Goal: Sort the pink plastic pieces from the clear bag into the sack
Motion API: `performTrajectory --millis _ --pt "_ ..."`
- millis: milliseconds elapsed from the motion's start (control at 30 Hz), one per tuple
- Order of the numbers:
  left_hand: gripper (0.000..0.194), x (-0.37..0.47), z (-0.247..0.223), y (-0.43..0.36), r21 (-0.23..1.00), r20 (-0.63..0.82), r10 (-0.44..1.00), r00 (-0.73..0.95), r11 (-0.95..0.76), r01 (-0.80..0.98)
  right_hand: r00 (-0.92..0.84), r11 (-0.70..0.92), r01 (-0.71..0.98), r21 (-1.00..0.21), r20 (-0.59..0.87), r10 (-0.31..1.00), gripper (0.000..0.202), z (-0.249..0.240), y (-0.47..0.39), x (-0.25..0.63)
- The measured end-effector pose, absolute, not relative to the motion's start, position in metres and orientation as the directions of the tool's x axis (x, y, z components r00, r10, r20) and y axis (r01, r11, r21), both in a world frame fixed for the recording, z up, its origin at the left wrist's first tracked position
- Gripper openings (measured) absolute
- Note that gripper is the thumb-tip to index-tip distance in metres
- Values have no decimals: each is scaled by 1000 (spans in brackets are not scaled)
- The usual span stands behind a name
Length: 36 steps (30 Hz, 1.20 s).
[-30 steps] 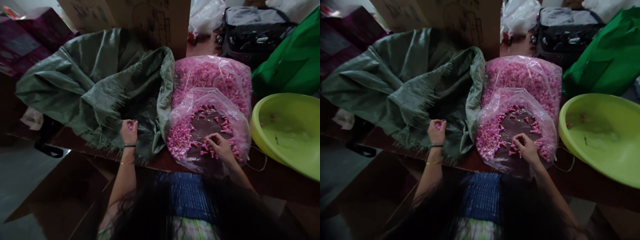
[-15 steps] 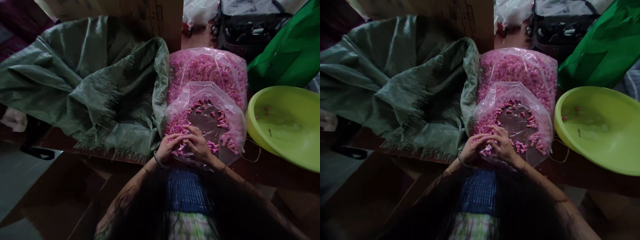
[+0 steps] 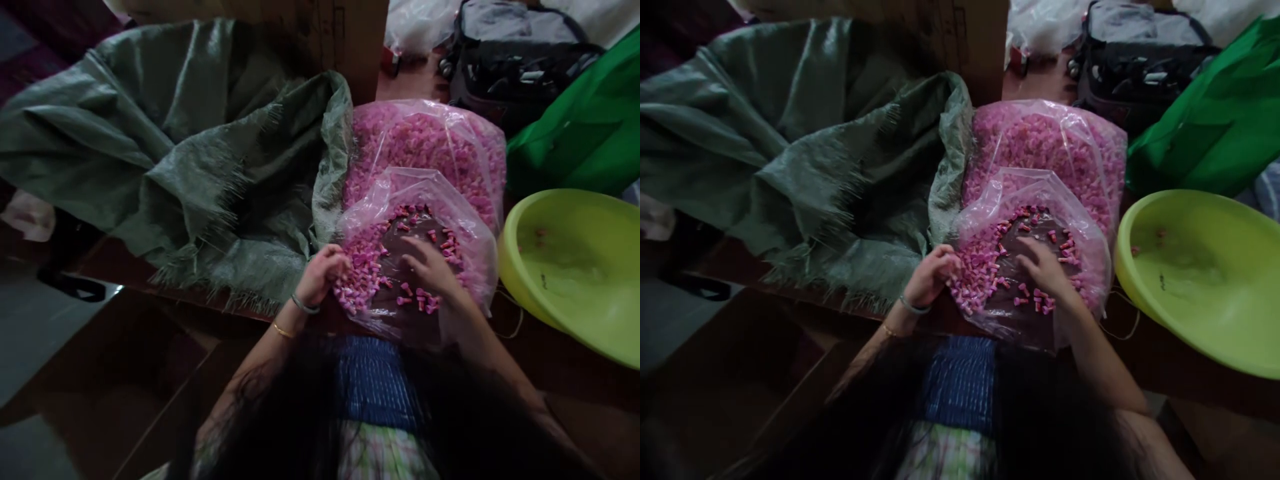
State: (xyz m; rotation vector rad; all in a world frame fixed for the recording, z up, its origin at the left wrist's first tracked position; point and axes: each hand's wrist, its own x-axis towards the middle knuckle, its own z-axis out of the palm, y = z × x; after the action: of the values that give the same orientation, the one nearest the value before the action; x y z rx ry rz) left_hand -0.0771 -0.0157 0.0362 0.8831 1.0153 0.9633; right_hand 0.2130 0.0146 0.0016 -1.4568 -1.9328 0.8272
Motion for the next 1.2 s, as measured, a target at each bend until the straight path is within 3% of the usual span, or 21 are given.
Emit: performTrajectory --millis 100,167,233,300,400,500,567,667,833,933,1000,1100,1200 --pt "23 -139 42 1 985 -141 984 -112 129 -110 -20 78 889 -451 132 991 49 -21 53 247" --pt "20 -177 39 11 979 10 931 -366 66 194 -22 71 936 -344 144 989 43 -38 64 255" --pt "16 -204 30 17 826 145 866 -479 161 540 -118 163 926 -341 149 982 37 -50 61 251" --pt "14 -216 17 20 588 177 885 -431 256 767 -205 262 883 -389 183 961 32 -54 53 243" --pt "23 -213 0 23 285 62 969 -239 213 935 -176 283 868 -407 281 944 24 -49 40 233" --pt "28 -204 -7 31 100 -52 982 -182 186 977 -79 222 867 -446 317 945 22 -39 35 232" --pt "28 -196 -8 36 62 -52 975 -218 221 973 -53 200 843 -499 293 955 22 -34 32 234" --pt "25 -178 -13 35 99 74 984 -163 155 983 -34 185 811 -555 272 962 21 -31 25 236" --pt "20 -146 -38 11 263 228 964 134 -193 945 -5 180 740 -648 262 965 20 -36 15 236" --pt "16 -143 -49 8 464 317 948 25 -178 868 -11 157 696 -700 209 978 22 -41 14 235" --pt "18 -144 -52 13 602 286 955 -83 -112 791 -41 164 688 -707 187 981 23 -44 14 233" --pt "32 -148 -50 23 723 161 977 -143 -18 690 -73 191 695 -693 197 978 23 -46 14 229" --pt "39 -161 -37 26 834 212 936 -282 -22 551 -60 188 658 -729 198 978 23 -45 13 229"
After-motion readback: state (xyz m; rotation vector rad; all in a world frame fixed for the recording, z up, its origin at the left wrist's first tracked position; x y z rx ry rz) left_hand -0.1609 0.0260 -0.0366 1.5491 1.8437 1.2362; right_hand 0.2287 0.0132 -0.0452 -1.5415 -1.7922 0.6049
